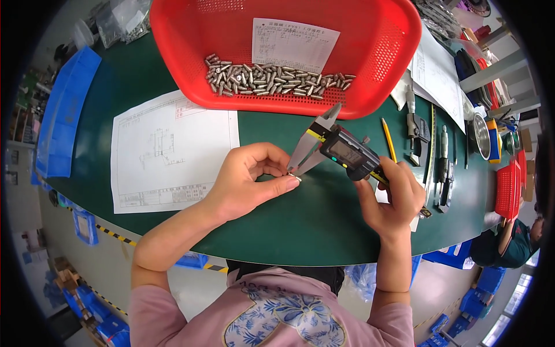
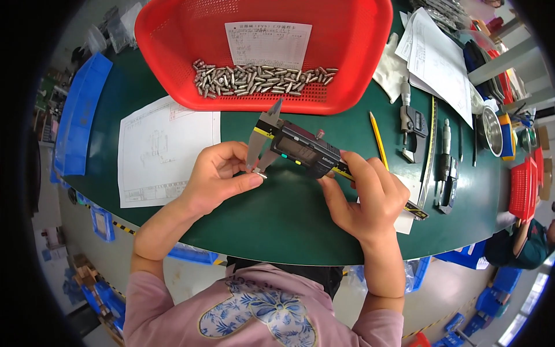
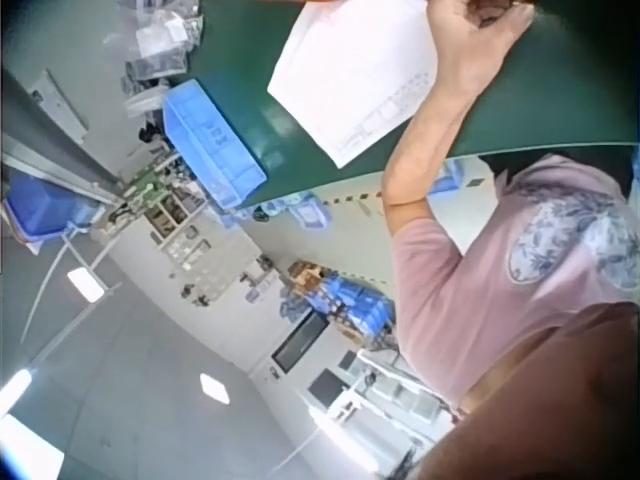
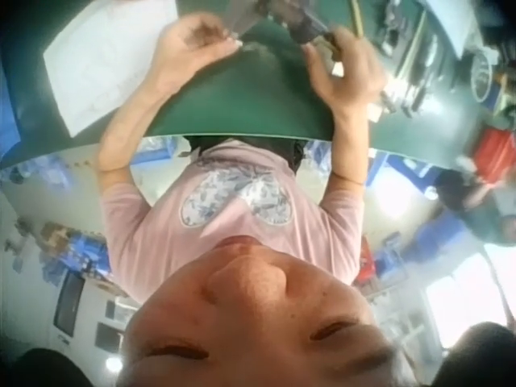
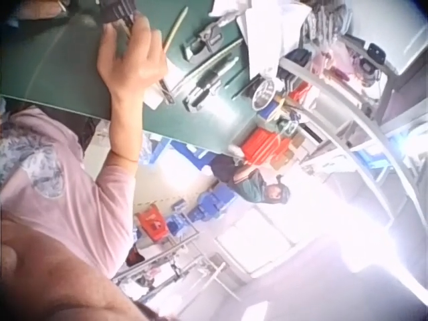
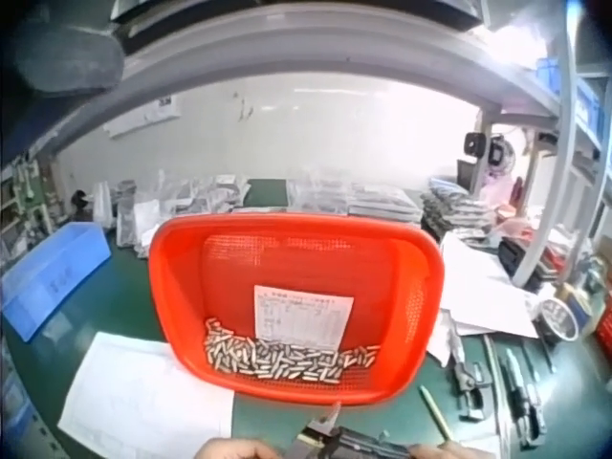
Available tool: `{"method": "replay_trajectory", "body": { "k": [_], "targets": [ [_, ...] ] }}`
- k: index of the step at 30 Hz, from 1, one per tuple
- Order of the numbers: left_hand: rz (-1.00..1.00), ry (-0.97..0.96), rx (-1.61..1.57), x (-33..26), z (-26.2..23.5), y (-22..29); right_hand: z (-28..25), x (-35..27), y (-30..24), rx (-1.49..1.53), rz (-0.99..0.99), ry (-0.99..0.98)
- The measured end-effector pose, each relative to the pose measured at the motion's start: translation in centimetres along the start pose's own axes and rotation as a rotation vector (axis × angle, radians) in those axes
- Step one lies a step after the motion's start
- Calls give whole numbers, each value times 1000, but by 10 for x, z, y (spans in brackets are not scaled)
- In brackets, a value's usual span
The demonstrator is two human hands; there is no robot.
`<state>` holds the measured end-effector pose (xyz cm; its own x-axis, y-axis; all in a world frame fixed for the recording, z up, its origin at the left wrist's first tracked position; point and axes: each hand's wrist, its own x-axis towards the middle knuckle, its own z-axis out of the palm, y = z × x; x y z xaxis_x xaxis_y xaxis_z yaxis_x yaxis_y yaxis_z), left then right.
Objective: Measuring small metal components using a digital caliper according to a technical drawing.
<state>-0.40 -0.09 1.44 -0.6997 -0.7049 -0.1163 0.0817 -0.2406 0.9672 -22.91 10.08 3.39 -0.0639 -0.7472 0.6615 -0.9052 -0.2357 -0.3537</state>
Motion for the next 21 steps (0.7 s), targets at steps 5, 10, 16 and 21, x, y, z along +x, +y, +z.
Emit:
{"method": "replay_trajectory", "body": {
  "k": [5,10,16,21],
  "targets": [
    [3,-15,-53,-4,-3,0,0,1,-1,-3,-14,-24],
    [5,-6,-52,-5,-2,-2,1,0,0,-4,-7,-30],
    [-13,13,-52,-6,0,-2,1,-1,-1,-20,29,-55],
    [-3,9,-54,-5,1,-2,-1,-1,-2,-50,77,-78]
  ]
}}
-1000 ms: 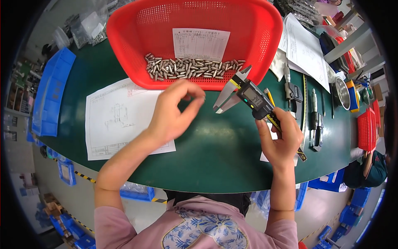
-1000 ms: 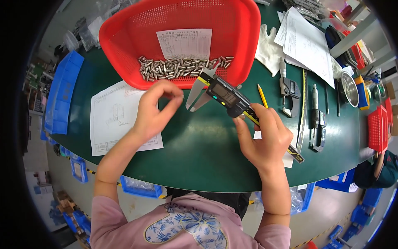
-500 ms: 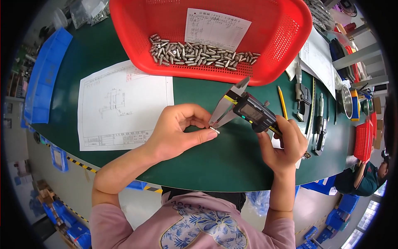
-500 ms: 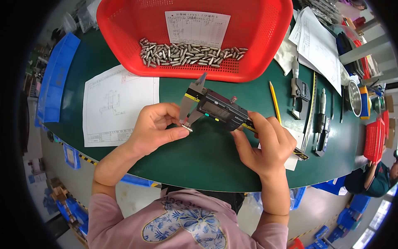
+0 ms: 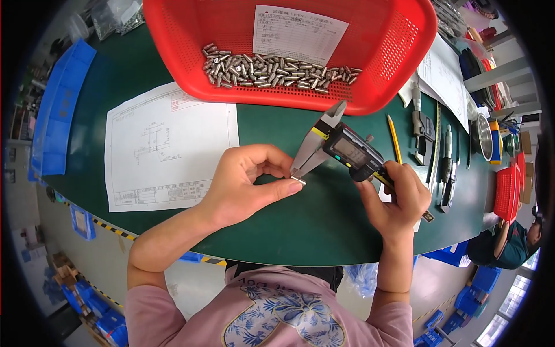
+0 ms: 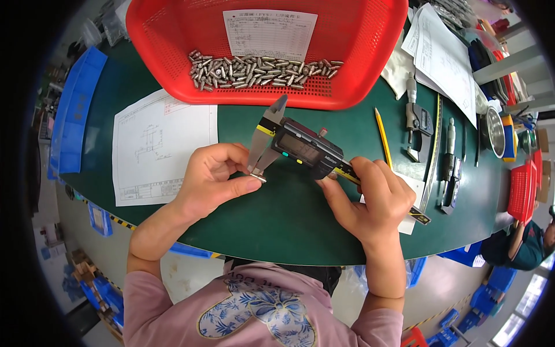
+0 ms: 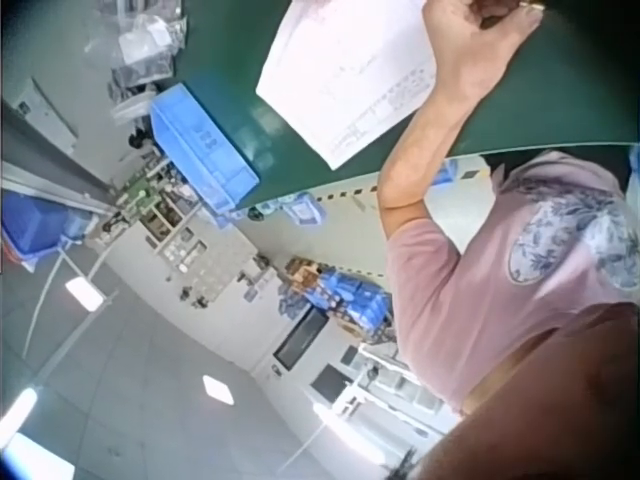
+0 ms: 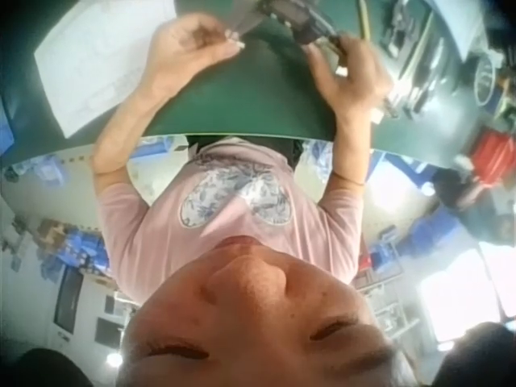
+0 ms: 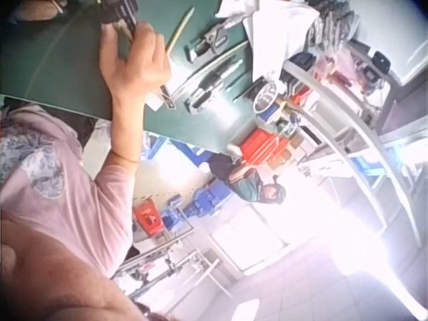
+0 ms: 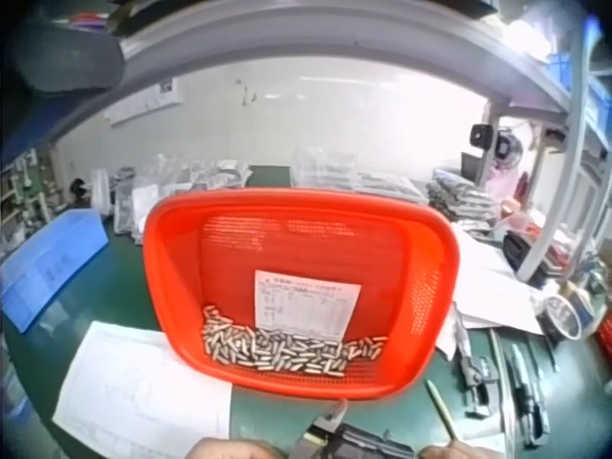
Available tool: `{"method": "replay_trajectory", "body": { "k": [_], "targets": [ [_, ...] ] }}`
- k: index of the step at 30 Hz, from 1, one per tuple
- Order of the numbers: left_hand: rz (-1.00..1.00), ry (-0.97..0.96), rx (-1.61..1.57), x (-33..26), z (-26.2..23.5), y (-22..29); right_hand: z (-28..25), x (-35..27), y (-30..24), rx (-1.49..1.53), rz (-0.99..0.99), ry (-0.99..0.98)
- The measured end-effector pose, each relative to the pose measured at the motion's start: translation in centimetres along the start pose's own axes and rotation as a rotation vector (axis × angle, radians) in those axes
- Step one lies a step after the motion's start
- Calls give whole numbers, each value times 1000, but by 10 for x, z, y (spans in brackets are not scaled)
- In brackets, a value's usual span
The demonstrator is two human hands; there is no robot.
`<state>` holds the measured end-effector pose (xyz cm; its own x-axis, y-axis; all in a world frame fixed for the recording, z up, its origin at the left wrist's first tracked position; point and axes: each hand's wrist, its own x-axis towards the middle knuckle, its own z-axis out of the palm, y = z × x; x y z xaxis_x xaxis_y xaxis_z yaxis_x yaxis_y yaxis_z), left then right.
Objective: Measuring small metal components using a digital caliper according to a technical drawing.
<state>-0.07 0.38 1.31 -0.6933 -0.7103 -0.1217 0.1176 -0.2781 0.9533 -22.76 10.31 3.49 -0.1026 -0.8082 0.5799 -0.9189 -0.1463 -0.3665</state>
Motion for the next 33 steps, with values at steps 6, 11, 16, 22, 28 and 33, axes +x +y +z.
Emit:
{"method": "replay_trajectory", "body": {
  "k": [6,11,16,22,28,33],
  "targets": [
    [19,-1,11,1,-1,-2,0,0,0,-4,31,0],
    [4,-14,-57,2,0,-2,-1,-1,1,24,88,-19],
    [-118,-48,-227,1,7,-7,0,-7,1,9,121,-11],
    [-21,-16,-162,1,10,-15,7,-16,10,46,126,10],
    [269,98,77,-1,18,-21,6,-14,18,-47,177,-33],
    [312,68,173,-7,25,-25,7,-15,20,-20,184,-41]
  ]
}}
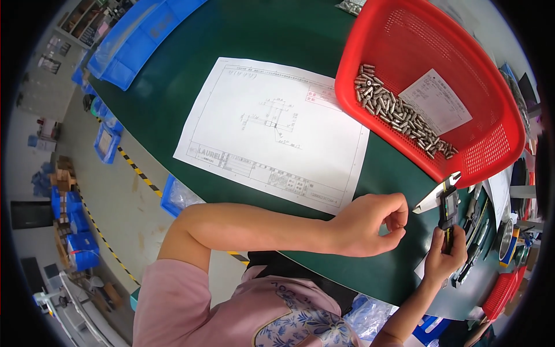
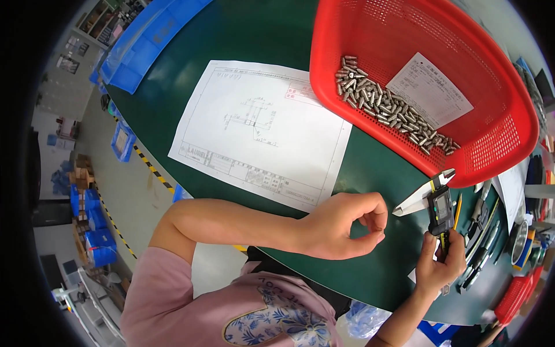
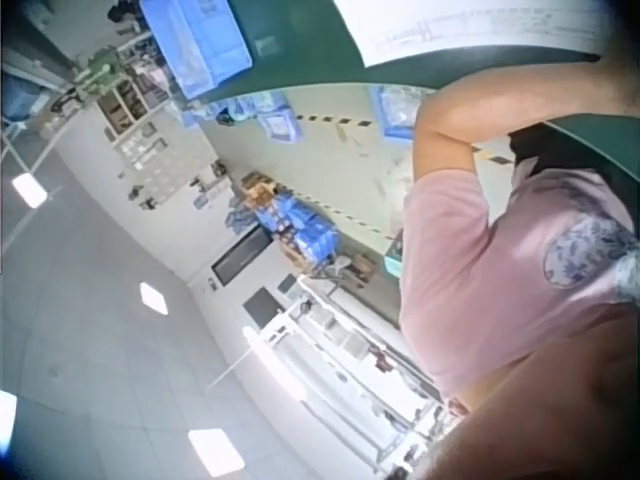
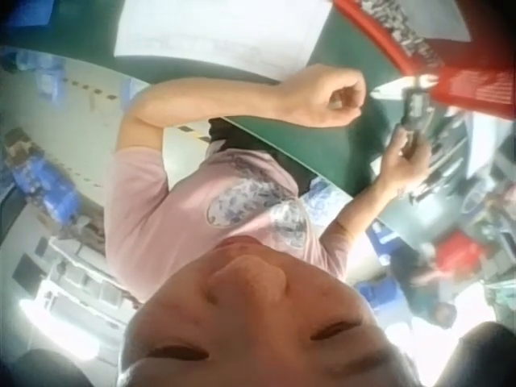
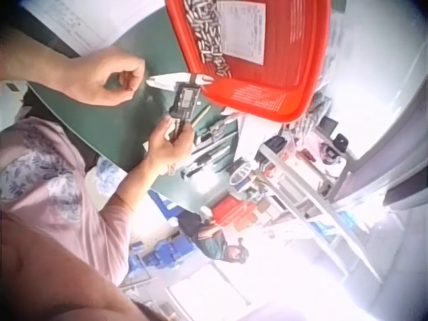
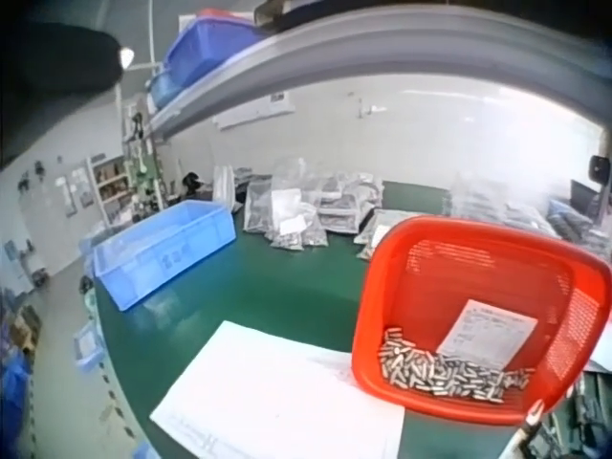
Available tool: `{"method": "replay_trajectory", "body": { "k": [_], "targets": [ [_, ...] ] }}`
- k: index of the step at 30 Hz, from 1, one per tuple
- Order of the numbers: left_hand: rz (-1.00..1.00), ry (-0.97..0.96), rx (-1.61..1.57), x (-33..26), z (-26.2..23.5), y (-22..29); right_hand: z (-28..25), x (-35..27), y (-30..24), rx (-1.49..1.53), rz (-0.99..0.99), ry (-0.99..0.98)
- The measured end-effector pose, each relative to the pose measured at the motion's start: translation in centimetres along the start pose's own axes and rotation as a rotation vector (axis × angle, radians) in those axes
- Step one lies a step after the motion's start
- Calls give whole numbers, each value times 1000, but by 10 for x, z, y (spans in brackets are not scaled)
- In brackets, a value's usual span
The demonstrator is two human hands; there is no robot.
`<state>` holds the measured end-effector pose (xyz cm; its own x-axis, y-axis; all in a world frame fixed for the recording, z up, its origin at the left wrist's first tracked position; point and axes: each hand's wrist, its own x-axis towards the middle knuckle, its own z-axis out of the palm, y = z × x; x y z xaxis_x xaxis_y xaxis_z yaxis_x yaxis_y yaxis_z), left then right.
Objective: Measuring small metal components using a digital caliper according to a technical drawing.
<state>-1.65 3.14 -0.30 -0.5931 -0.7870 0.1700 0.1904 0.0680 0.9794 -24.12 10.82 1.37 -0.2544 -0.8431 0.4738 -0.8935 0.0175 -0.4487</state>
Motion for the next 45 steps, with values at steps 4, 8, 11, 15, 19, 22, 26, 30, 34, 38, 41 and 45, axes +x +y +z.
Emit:
{"method": "replay_trajectory", "body": {
  "k": [4,8,11,15,19,22,26,30,34,38,41,45],
  "targets": [
    [-96,-20,-55,-1,-1,1,3,0,3,21,12,43],
    [-105,-10,-60,0,-4,3,5,0,6,53,6,73],
    [-105,-5,-91,0,-3,3,5,0,8,36,-20,84],
    [-127,-27,-74,-3,-1,2,4,-1,10,37,-11,62],
    [-147,-40,-32,-5,1,1,5,-2,11,77,-9,59],
    [-121,-24,-21,-4,2,0,5,-3,12,85,-22,50],
    [-159,-12,-116,-3,1,0,5,-2,11,108,-22,53],
    [-191,8,-160,-1,0,0,4,-2,13,92,-22,54],
    [-185,50,-139,1,3,-2,3,-8,27,65,-9,46],
    [-166,117,-120,-3,9,-2,1,-11,41,107,61,-7],
    [-40,38,-9,-12,7,0,-3,-8,37,90,102,-11],
    [202,-130,234,-32,-14,5,-26,-2,3,38,-27,-22]
  ]
}}
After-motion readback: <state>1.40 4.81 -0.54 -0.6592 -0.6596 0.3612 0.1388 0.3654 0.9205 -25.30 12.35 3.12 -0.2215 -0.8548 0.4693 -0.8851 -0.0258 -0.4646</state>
